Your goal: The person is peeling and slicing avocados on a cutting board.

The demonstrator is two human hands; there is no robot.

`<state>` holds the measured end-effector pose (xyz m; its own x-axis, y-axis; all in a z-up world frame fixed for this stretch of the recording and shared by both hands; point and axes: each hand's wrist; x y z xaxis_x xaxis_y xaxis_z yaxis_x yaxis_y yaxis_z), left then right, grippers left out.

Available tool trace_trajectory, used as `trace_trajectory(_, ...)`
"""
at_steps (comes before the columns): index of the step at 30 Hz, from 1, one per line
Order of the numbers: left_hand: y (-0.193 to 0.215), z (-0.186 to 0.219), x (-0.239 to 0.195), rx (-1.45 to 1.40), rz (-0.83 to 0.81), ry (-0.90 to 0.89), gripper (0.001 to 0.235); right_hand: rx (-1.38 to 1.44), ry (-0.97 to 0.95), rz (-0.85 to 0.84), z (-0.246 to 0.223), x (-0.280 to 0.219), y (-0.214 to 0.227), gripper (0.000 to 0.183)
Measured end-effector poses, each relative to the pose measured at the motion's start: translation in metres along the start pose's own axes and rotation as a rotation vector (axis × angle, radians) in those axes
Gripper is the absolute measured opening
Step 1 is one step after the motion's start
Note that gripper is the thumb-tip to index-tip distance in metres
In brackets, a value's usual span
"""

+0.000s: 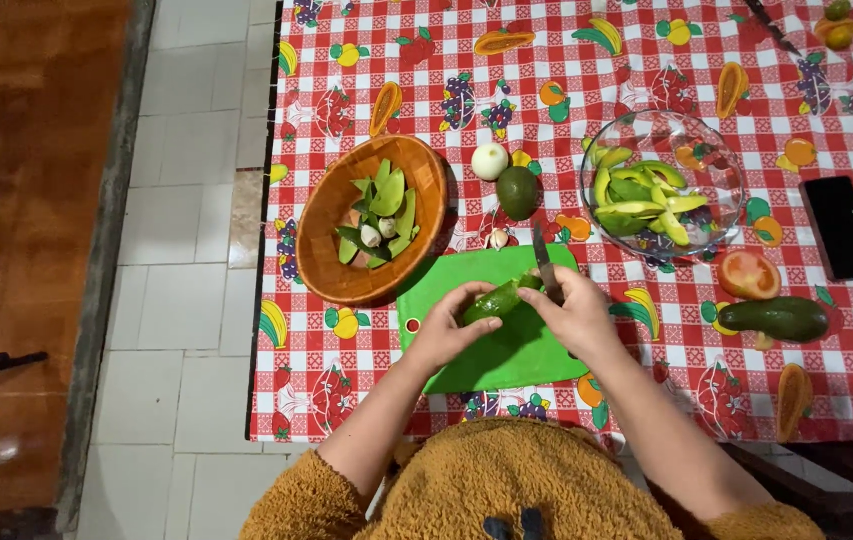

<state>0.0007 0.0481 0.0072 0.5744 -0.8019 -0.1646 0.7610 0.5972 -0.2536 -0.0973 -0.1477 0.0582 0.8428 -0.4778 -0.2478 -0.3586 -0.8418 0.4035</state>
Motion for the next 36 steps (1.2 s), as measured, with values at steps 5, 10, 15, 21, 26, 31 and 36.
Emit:
trace_trajectory(5, -0.002, -0.007, -0.002, 0.172, 0.033, -0.037, 0.056, 0.068, 0.052, 0.068, 0.003, 0.001, -0.002, 0.023)
trace_trajectory(10, -0.011, 0.008, -0.005, 0.579, 0.148, -0.32, 0.059, 0.206, 0.079, 0.039, 0.0, -0.003, -0.007, 0.023)
trace_trajectory(15, -0.01, 0.021, -0.006, 0.552, 0.244, -0.297, 0.059, 0.524, -0.058, 0.07, 0.01, 0.0, -0.007, 0.023)
trace_trajectory(21, 0.004, -0.009, -0.007, 0.282, 0.35, -0.003, 0.059, -0.046, -0.148, -0.112, 0.028, 0.024, -0.008, 0.018)
trace_trajectory(26, 0.029, -0.042, -0.008, -0.133, 0.522, 0.207, 0.054, -0.182, 0.161, -0.161, -0.012, 0.06, -0.032, 0.03)
trace_trajectory(31, 0.042, -0.021, -0.021, -0.345, 0.562, 0.121, 0.045, 0.095, 0.451, -0.243, -0.085, 0.07, -0.056, 0.051)
trace_trajectory(36, 0.048, -0.009, -0.028, -0.28, 0.588, 0.029, 0.046, -0.009, 0.298, -0.212, -0.068, 0.065, -0.076, 0.049)
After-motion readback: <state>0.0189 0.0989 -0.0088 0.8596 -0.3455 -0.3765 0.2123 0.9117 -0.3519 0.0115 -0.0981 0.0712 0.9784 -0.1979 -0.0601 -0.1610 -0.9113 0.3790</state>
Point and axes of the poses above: each hand's wrist, its own x-axis towards the middle knuckle, its own y-axis out of the back of the hand, z = x × y, and after that the axes turned 1 degree about x, right-handed
